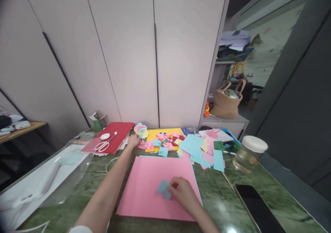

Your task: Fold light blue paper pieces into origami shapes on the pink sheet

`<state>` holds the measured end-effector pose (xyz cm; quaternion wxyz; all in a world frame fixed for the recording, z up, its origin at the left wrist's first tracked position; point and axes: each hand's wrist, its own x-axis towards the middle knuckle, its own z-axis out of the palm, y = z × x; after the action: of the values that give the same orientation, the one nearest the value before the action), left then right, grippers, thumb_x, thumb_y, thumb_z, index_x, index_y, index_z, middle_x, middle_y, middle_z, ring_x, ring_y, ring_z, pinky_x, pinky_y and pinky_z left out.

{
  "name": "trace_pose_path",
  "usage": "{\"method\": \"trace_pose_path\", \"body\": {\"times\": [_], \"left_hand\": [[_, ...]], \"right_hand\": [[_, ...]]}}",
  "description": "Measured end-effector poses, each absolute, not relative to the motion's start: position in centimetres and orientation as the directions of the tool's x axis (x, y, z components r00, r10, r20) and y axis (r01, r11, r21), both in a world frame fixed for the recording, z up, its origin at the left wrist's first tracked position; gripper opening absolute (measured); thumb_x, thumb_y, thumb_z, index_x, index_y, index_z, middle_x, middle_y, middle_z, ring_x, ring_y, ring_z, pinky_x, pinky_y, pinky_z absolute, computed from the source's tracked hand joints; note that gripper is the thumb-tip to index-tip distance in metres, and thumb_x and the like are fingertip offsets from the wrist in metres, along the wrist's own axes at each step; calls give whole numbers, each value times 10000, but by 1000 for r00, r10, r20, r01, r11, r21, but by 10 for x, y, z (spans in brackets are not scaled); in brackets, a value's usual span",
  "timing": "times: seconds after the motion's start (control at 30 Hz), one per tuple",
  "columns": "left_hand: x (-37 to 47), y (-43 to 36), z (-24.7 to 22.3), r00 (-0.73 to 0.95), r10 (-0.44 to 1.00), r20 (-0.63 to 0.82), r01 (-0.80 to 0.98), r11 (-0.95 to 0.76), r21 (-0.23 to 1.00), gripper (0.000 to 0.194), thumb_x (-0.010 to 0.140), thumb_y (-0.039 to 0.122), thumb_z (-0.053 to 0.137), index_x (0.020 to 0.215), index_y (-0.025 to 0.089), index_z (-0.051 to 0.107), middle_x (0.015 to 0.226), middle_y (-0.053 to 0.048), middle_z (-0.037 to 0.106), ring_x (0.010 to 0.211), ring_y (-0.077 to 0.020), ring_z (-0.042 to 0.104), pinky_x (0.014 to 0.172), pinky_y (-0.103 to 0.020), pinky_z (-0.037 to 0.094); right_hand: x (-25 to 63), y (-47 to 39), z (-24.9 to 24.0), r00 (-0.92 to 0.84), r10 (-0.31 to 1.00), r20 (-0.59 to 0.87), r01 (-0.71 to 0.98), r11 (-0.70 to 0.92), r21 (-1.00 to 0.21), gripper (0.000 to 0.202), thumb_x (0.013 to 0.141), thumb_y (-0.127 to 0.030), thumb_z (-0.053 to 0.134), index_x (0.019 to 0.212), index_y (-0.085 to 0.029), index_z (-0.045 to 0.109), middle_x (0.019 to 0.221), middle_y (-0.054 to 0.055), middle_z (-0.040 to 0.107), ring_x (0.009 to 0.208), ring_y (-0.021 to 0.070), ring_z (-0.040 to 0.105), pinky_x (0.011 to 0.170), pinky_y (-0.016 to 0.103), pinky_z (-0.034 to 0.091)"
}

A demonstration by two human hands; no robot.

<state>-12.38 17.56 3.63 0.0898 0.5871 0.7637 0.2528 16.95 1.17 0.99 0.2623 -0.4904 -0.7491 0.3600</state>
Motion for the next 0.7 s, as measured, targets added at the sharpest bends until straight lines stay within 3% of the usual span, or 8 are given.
{"method": "trace_pose_path", "body": {"times": [0.13, 0.27, 0.33, 0.43, 0.57, 0.7], "left_hand": [[-121, 183, 32, -306, 927, 217, 860, 172, 480, 313, 745, 226, 394, 998, 147, 560, 1039, -140, 556, 1048, -265, 443, 834, -383, 325], [-110, 166, 32, -275, 897, 345, 884, 95, 458, 429, 779, 221, 338, 1194, 136, 403, 1255, -141, 388, 1162, -251, 319, 926, -404, 238], [-101, 149, 35, -196, 830, 521, 906, -49, 420, 478, 781, 200, 335, 1255, 142, 314, 1325, -121, 292, 1223, -248, 213, 965, -422, 171], [-87, 121, 43, -42, 678, 734, 889, -309, 337, 491, 772, 163, 355, 1261, 148, 308, 1347, -118, 252, 1261, -244, 118, 989, -445, 106], [-68, 94, 53, -1, 537, 843, 827, -474, 303, 463, 765, 195, 414, 1222, 133, 365, 1300, -158, 315, 1267, -253, 93, 997, -453, 99], [-43, 72, 69, -78, 504, 860, 695, -591, 410, 525, 753, 242, 468, 1250, 146, 328, 1314, -151, 276, 1261, -262, 112, 1007, -443, 118]], "right_hand": [[169, 12, 9, -384, 923, 36, 547, 259, -796, 124, 681, -205, 475, 624, -173, 581, 636, -1, 598, 640, 127, 522, 580, 201, 338], [167, 11, 12, -384, 923, 15, 553, 243, -797, 125, 674, -207, 480, 601, -182, 579, 627, -2, 598, 639, 135, 522, 575, 207, 336], [166, 10, 13, -384, 923, 12, 551, 240, -799, 121, 672, -214, 485, 602, -187, 581, 634, 2, 604, 641, 143, 523, 574, 212, 337], [165, 8, 13, -399, 917, 21, 531, 250, -810, 124, 677, -220, 483, 612, -189, 584, 644, 7, 613, 637, 148, 526, 573, 217, 342], [165, 9, 9, -399, 916, 36, 530, 263, -806, 134, 680, -213, 472, 615, -180, 584, 627, 11, 613, 619, 146, 528, 557, 214, 341], [167, 12, 6, -387, 919, 72, 532, 286, -797, 145, 688, -220, 463, 601, -170, 569, 612, 10, 601, 603, 140, 523, 548, 211, 335]]}}
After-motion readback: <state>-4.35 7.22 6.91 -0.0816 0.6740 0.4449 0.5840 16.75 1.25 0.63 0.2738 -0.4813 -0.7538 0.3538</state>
